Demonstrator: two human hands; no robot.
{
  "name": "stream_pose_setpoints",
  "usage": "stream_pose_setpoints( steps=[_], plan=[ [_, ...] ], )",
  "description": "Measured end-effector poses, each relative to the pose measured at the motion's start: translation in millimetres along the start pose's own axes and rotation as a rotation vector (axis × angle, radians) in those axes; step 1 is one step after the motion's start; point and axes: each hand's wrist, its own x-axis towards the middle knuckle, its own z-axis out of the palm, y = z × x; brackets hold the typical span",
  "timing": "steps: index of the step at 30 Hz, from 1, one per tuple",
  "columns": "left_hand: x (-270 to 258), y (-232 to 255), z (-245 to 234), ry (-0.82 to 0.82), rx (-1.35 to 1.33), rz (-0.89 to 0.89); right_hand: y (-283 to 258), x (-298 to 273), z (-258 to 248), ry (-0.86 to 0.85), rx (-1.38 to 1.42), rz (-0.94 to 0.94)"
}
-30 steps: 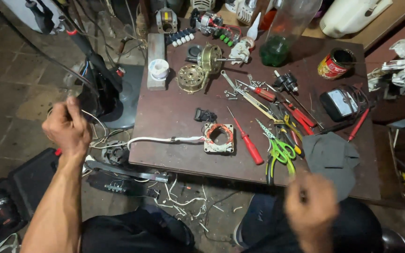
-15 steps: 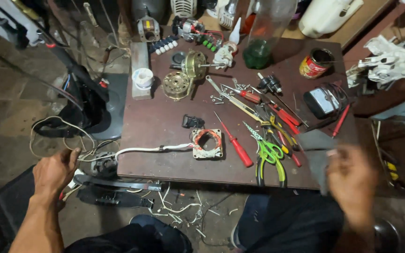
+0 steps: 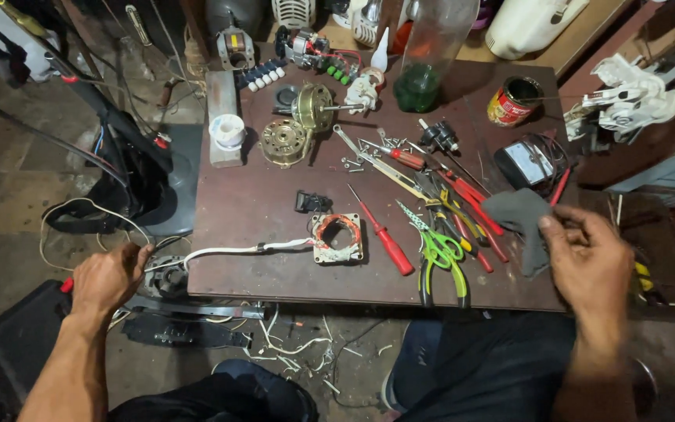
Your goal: The person works on a disassembled electrical component on a cluttered workbench. They use a lighter to heat a wire and then use a red-handled tool to scrape or clean the component's surface.
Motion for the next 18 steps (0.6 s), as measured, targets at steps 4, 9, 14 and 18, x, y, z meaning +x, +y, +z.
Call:
stream_pose_setpoints(
  steps=[4,9,14,18],
  plan=[
    [-0.9,-1.8,-0.4,-0.026,-0.020,-0.006,20.7,-8.4,3.7,0.278,-0.016,-0.339],
    [4.5,-14.1,1.3,-0.182,-0.036,-0.113,8.8,-18.9,12.7,0.289,0.204,-0.335],
    [-10.9,-85.6,21.0,-0.270,-0.587,-0.366,33.5,-17.1,7.5,0.333,0.315,-0.268],
    [-90.2,-132.4,42.3,-0.007,-1.582,-0.531,50.8,-17.4,6.1,0.364,0.402,-0.139]
  ],
)
